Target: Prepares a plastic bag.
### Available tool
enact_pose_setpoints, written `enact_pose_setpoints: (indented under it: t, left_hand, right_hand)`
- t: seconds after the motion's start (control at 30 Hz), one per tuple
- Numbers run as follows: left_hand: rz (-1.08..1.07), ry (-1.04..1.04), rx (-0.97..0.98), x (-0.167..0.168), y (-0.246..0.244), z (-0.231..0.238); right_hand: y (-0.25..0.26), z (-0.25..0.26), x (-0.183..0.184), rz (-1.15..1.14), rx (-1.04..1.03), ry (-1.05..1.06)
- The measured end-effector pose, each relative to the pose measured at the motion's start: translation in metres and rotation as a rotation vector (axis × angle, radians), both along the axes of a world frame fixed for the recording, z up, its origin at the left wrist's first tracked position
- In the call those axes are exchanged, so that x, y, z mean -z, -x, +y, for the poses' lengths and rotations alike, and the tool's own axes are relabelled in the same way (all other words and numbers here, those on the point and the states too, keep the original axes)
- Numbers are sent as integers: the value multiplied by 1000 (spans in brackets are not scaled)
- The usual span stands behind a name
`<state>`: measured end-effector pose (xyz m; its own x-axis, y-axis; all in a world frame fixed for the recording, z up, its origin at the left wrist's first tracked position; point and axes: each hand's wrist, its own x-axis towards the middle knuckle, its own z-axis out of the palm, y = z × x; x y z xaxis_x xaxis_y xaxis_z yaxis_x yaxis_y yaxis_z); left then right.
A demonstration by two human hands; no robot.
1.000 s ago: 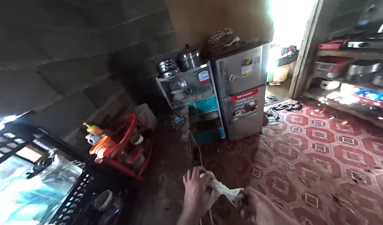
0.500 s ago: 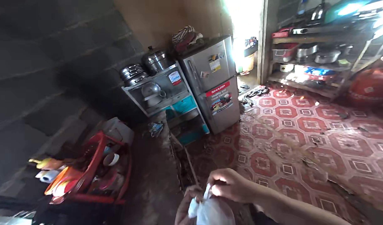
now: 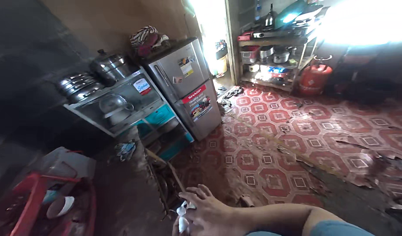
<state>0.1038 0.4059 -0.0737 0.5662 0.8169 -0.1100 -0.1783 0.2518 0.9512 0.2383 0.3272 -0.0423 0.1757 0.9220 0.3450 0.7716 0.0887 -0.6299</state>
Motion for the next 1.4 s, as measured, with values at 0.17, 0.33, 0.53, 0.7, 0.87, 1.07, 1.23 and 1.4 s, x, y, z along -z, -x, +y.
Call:
enact_pose_setpoints:
  t: [0.17, 0.33, 0.53, 0.7, 0.87, 1.07, 1.23, 1.4]
  left_hand:
    - [-45, 19, -19, 16, -1, -11]
    - [-48, -100, 15, 14, 0, -12]
    - [-9, -511, 8, 8, -3, -8]
    - [56, -533, 195, 10, 10, 6]
    - [81, -261, 388, 5, 23, 17]
    - [74, -247, 370, 1, 24, 15]
    - [40, -314, 263, 4, 27, 11]
    - [52, -347, 171, 3, 24, 8]
  right_hand:
    - [-1, -7, 23, 15, 48, -47]
    - [1, -13, 37, 130, 86, -135]
    - [-11, -16, 25, 398, 55, 94]
    - [-20, -14, 36, 511, 3, 92]
    - [-20, -17, 40, 532, -23, 85]
    - [-16, -19, 21, 343, -114, 96]
    - [-12, -21, 18, 285, -139, 100]
    - [-8, -19, 17, 343, -96, 47]
